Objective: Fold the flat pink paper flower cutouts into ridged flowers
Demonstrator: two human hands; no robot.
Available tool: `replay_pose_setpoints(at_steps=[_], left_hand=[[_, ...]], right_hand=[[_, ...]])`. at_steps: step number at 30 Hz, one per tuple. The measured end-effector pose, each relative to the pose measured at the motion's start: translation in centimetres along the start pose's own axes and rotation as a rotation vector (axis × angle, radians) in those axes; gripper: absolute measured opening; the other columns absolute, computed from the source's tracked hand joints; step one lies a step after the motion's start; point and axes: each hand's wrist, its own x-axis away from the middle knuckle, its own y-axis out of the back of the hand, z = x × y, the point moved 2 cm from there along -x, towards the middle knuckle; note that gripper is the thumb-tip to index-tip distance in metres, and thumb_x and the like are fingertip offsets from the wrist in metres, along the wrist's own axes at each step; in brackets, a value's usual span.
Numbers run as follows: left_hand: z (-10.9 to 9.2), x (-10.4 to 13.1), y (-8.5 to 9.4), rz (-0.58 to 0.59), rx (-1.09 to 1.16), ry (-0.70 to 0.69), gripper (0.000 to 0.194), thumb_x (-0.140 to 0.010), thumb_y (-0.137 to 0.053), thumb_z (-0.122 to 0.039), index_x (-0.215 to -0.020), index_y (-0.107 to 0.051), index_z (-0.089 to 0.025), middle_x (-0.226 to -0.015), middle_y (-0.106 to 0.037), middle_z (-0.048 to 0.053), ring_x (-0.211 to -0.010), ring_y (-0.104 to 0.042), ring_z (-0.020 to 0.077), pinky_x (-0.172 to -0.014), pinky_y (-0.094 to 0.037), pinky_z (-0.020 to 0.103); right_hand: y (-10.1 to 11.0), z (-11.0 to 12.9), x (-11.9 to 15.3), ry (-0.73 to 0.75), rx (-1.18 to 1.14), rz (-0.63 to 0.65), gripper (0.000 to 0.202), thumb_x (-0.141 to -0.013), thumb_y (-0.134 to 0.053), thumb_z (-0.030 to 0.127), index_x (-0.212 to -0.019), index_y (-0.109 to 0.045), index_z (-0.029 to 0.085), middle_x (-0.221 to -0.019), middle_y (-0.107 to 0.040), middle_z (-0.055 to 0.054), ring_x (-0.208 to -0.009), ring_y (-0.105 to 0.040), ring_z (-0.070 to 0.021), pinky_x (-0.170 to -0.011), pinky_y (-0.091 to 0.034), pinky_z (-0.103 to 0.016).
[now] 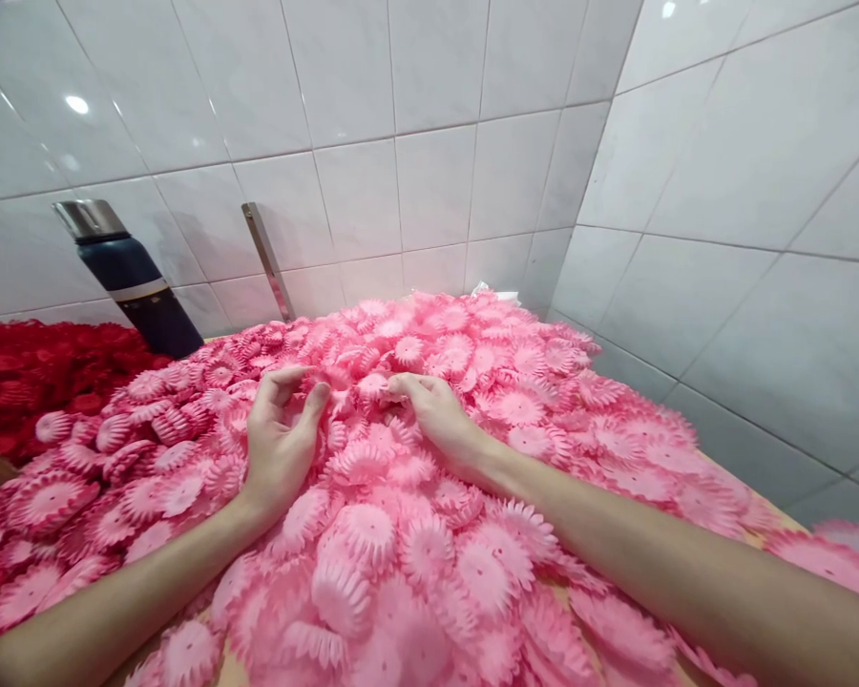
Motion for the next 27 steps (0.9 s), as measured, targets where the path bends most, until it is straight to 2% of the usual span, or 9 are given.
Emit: replay_pose_setpoints(at_steps=[2,5,7,11,13,15,18,21,27], left_hand=[[0.1,-0.1,0.2,-0.068,-0.005,0.013,0.015,-0.085,-0.060,-0.027,-0.096,-0.052,-0.020,-0.093,-0.056,0.003,-0.089,-0.055,0.0145,-0.080,-0.045,0.027],[0.0,-0.2,0.2,-0.080,-0.025,0.020,0.018,-0.083,-0.063,-0.025,-0.096,-0.052,-0.019,-0.095,-0.056,0.003,-0.090,-0.056,0.0146,-0.080,-0.046,0.027],[-0.3,-0.1,0.0,-0.013,-0.042,-0.021,0.021,-0.080,-0.066,-0.024,-0.097,-0.054,-0.019,-0.096,-0.058,0.003,-0.091,-0.057,0.0150,-0.083,-0.047,0.028],[-1.0,0.4,-0.2,0.150,-0.068,-0.112,0.021,-0.078,-0.069,-0.023,-0.097,-0.060,-0.020,-0.097,-0.064,0.004,-0.095,-0.061,0.0176,-0.088,-0.048,0.034],[-1.3,0.5,-0.3,0.234,-0.059,-0.146,0.020,-0.078,-0.068,-0.020,-0.096,-0.061,-0.021,-0.101,-0.067,0.005,-0.098,-0.062,0.0190,-0.091,-0.048,0.036],[-1.4,0.6,-0.3,0.280,-0.053,-0.162,0.021,-0.077,-0.068,-0.018,-0.097,-0.061,-0.021,-0.104,-0.067,0.005,-0.100,-0.062,0.0197,-0.092,-0.048,0.038],[-1.4,0.6,-0.3,0.266,-0.061,-0.141,0.021,-0.077,-0.069,-0.019,-0.097,-0.061,-0.021,-0.103,-0.067,0.006,-0.100,-0.063,0.0195,-0.091,-0.049,0.038],[-1.2,0.6,-0.3,0.208,-0.063,-0.141,0.017,-0.078,-0.068,-0.020,-0.094,-0.062,-0.020,-0.099,-0.068,0.005,-0.096,-0.063,0.0188,-0.089,-0.050,0.037],[-0.9,0.7,-0.3,0.156,-0.051,-0.148,0.008,-0.082,-0.060,-0.014,-0.088,-0.060,-0.020,-0.090,-0.066,0.003,-0.088,-0.063,0.0173,-0.082,-0.051,0.033]], right_hand=[[0.0,-0.1,-0.1,-0.068,-0.068,-0.043,0.012,-0.074,-0.058,0.028,-0.066,-0.060,0.019,-0.066,-0.059,0.000,-0.055,-0.049,-0.0128,-0.050,-0.037,-0.027],[0.0,0.2,0.1,-0.003,-0.075,-0.021,0.013,-0.075,-0.061,0.030,-0.071,-0.062,0.018,-0.074,-0.060,-0.001,-0.062,-0.052,-0.0128,-0.054,-0.041,-0.026],[-0.1,0.5,0.4,0.081,-0.018,0.050,0.016,-0.076,-0.065,0.035,-0.074,-0.061,0.019,-0.076,-0.059,0.000,-0.067,-0.054,-0.0126,-0.061,-0.043,-0.025],[-0.2,1.0,1.1,0.198,0.170,0.125,0.023,-0.073,-0.071,0.039,-0.082,-0.058,0.022,-0.086,-0.059,0.001,-0.069,-0.054,-0.0113,-0.062,-0.044,-0.026],[-0.3,1.0,1.2,0.207,0.197,0.157,0.026,-0.071,-0.074,0.037,-0.088,-0.061,0.023,-0.096,-0.060,0.000,-0.076,-0.058,-0.0126,-0.068,-0.047,-0.027],[-0.5,1.0,1.2,0.200,0.200,0.194,0.023,-0.072,-0.072,0.037,-0.087,-0.063,0.022,-0.095,-0.061,-0.001,-0.080,-0.059,-0.0137,-0.070,-0.047,-0.028],[-0.4,0.8,0.9,0.197,0.233,0.187,0.020,-0.077,-0.067,0.040,-0.078,-0.062,0.020,-0.083,-0.059,0.000,-0.073,-0.055,-0.0121,-0.068,-0.044,-0.027],[-0.1,0.3,0.5,0.165,0.213,0.128,0.025,-0.079,-0.063,0.044,-0.079,-0.059,0.020,-0.076,-0.054,0.002,-0.067,-0.048,-0.0106,-0.065,-0.040,-0.025],[0.1,-0.2,0.1,0.102,0.150,0.001,0.034,-0.074,-0.064,0.052,-0.076,-0.051,0.021,-0.069,-0.045,0.004,-0.061,-0.039,-0.0108,-0.057,-0.035,-0.024]])
